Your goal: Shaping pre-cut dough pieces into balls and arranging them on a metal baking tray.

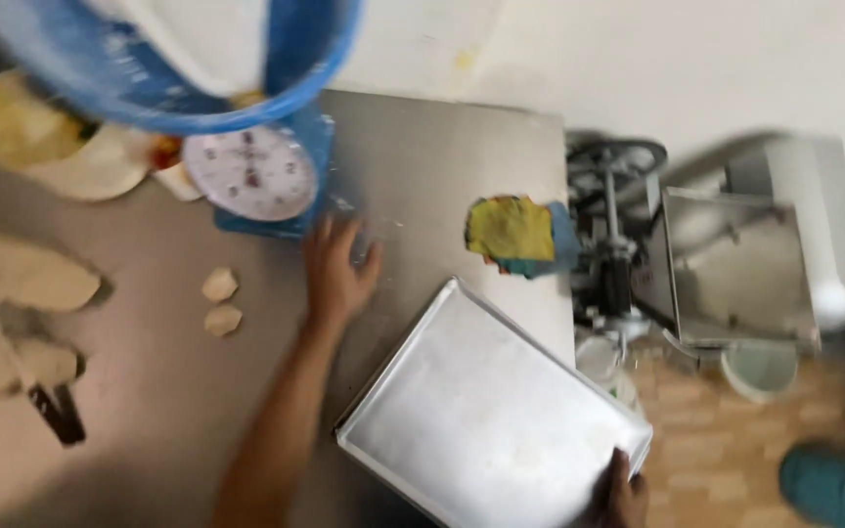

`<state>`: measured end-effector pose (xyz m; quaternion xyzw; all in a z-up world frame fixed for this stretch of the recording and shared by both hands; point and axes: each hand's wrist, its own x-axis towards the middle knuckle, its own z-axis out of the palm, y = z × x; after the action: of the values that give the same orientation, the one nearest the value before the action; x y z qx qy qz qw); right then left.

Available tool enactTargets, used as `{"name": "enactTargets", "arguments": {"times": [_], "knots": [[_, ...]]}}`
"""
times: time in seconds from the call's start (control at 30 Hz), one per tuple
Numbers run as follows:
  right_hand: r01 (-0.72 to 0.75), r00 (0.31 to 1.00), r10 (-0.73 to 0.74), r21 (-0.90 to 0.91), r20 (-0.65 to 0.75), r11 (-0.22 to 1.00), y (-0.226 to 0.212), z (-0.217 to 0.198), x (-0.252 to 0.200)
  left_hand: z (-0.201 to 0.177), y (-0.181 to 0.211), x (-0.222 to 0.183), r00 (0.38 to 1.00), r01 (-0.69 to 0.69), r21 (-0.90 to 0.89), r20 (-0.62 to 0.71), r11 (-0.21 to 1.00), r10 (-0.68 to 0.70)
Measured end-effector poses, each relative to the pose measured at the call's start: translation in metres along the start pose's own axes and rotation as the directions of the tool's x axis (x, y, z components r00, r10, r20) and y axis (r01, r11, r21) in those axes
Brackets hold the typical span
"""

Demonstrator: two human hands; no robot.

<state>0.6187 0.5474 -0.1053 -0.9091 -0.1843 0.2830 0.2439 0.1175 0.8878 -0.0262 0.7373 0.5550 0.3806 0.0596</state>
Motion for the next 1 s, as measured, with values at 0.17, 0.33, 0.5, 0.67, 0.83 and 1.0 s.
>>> {"name": "enactTargets", "arguments": {"times": [0.17, 0.33, 0.5, 0.67, 0.83, 1.0], "knots": [[-0.065, 0.998, 0.066, 0.041, -0.008, 0.997, -0.065, 0.006, -0.031, 0.078, 0.059, -0.046, 0.992, 0.121, -0.319, 0.061, 0.94, -0.107], [-0.044, 0.997, 0.04, 0.055, 0.062, 0.998, -0.06, 0.007, -0.024, 0.178, 0.122, 0.009, 0.844, -0.341, -0.122, 0.396, 0.932, 0.361], [0.085, 0.978, -0.051, 0.165, -0.204, 0.983, -0.043, 0.033, -0.023, 0.197, 0.141, 0.079, 0.504, -0.428, 0.022, 0.836, 0.903, 0.219], [0.795, 0.297, -0.884, -0.419, -0.361, 0.438, 0.003, 0.046, 0.003, 0.272, 0.018, 0.078, 0.781, -0.452, 0.182, 0.554, 0.873, 0.289], [-0.188, 0.977, 0.205, 0.22, -0.055, 0.957, -0.043, 0.019, -0.014, 0.202, -0.092, 0.132, 0.969, -0.025, 0.369, 0.238, 0.929, -0.068], [-0.267, 0.959, 0.283, 0.265, -0.023, 0.927, -0.094, 0.006, -0.052, 0.122, -0.061, 0.131, 0.897, 0.111, 0.381, 0.359, 0.918, -0.258]]}}
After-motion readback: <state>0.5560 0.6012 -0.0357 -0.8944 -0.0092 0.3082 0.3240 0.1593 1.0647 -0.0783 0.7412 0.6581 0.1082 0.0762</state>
